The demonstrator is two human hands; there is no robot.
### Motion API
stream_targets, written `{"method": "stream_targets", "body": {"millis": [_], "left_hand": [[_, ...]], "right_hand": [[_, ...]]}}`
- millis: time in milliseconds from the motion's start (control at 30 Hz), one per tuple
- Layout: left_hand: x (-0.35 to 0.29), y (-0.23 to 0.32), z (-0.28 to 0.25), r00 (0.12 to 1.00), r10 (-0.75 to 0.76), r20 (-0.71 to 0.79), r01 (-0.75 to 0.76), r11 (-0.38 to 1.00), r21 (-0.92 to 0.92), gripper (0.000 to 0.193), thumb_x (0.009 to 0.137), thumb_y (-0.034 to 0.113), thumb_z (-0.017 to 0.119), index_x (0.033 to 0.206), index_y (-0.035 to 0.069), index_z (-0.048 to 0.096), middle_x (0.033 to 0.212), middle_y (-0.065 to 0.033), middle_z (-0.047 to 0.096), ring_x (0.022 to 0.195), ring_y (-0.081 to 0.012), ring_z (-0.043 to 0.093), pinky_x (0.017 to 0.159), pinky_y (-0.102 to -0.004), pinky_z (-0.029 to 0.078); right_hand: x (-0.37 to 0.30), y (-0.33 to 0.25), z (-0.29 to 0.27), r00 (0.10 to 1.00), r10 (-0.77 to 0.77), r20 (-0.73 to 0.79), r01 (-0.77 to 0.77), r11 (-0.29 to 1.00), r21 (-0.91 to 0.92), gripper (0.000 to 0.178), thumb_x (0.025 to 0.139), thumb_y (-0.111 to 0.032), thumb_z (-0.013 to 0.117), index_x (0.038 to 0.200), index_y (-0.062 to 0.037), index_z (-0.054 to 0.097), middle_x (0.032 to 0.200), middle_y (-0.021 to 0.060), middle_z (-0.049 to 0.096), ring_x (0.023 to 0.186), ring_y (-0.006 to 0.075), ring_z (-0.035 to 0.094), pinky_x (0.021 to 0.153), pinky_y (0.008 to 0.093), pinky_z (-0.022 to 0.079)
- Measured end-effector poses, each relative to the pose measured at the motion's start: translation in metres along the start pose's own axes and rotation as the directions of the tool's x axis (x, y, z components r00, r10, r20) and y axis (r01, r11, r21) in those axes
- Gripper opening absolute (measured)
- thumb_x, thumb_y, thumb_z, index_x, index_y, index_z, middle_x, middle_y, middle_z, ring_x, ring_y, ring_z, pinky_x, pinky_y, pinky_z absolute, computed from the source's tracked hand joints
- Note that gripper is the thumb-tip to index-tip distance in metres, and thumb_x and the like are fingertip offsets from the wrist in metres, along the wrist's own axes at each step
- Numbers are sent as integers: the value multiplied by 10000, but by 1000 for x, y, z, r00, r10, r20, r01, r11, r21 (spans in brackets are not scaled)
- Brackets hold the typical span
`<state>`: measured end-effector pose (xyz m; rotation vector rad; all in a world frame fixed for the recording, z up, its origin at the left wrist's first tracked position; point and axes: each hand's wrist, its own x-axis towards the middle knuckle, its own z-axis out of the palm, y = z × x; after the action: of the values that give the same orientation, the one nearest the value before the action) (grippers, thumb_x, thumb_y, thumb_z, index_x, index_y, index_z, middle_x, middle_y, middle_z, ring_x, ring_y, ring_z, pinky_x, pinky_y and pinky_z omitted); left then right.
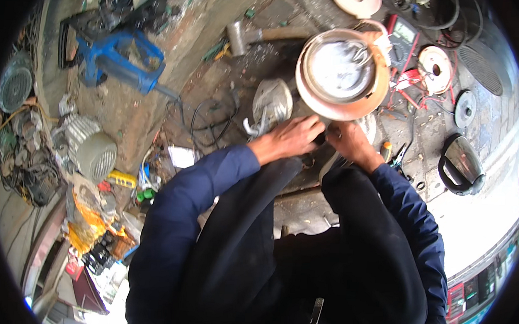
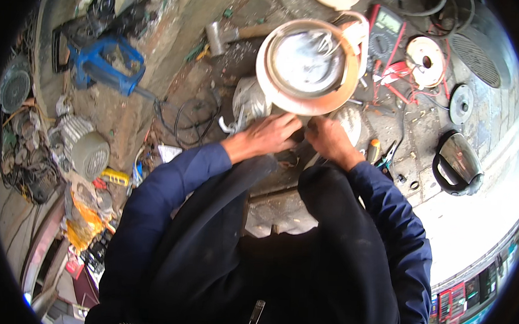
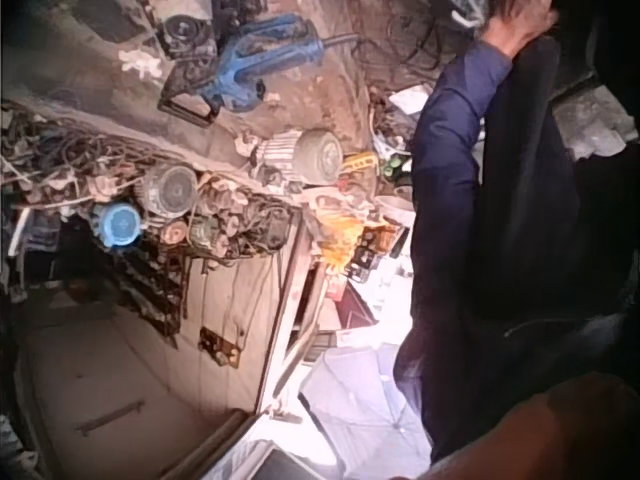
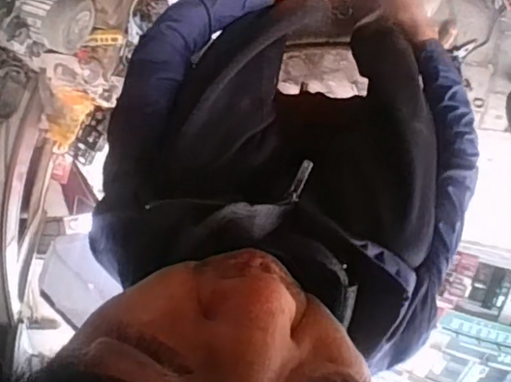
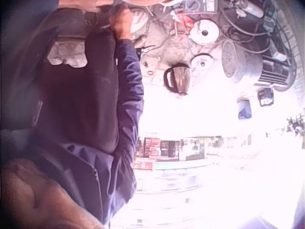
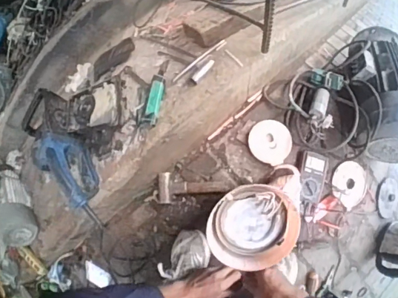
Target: The person sits on the ground and uses pliers to remove and adjust internal components of a disassembled electric kettle. They repeatedly pull out and reposition a metal ring and wires inside the kettle base.
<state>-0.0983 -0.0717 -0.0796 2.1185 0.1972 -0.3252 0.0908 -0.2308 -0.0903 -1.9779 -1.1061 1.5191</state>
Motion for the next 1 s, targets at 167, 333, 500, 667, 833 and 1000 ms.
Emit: {"method": "stream_targets", "body": {"millis": [167,333,500,667,833,1000], "left_hand": [[13,-22,25,998,57,-10,-55,990,133,503,786,182,931,1165,23,642,1188,-161,646,1112,-385,736,835,-500,662],[13,-26,22,989,67,-131,-41,981,188,382,857,236,892,1108,39,681,1165,-127,666,1139,-310,696,887,-460,654],[0,-25,-8,905,-23,-425,136,962,238,271,910,183,845,1073,43,680,1109,-114,658,1055,-312,675,902,-462,628],[20,-27,-12,890,18,-456,178,906,385,307,913,159,796,1164,13,696,1157,-168,639,1121,-354,645,980,-504,569],[38,-41,-2,946,-45,-322,188,884,428,311,932,139,737,1217,13,722,1190,-191,644,1110,-374,648,944,-508,578],[43,-47,6,935,-25,-354,181,891,416,317,932,146,741,1231,39,746,1222,-194,684,1145,-380,669,946,-516,601]], "right_hand": [[19,22,28,998,17,-56,-25,987,-156,268,942,-132,746,1159,18,692,981,348,739,962,575,701,828,646,564],[7,22,27,980,15,-199,-19,1000,-16,252,954,-77,715,1188,17,728,1036,303,771,1032,528,736,902,566,597],[-9,13,10,922,222,-317,-199,974,103,287,964,-107,726,1233,-6,740,1054,272,794,1026,473,774,913,510,612],[-15,1,8,946,86,-314,-132,983,-128,197,957,-126,744,1131,-47,698,1074,209,757,981,452,760,879,529,609],[-5,-12,23,997,-60,-40,40,919,-392,491,918,-235,848,1296,-60,588,1250,227,634,1061,460,744,864,551,625],[8,-8,36,990,-131,58,143,860,-489,506,931,-246,830,1307,-53,552,1304,252,573,1087,463,734,834,575,641]]}}
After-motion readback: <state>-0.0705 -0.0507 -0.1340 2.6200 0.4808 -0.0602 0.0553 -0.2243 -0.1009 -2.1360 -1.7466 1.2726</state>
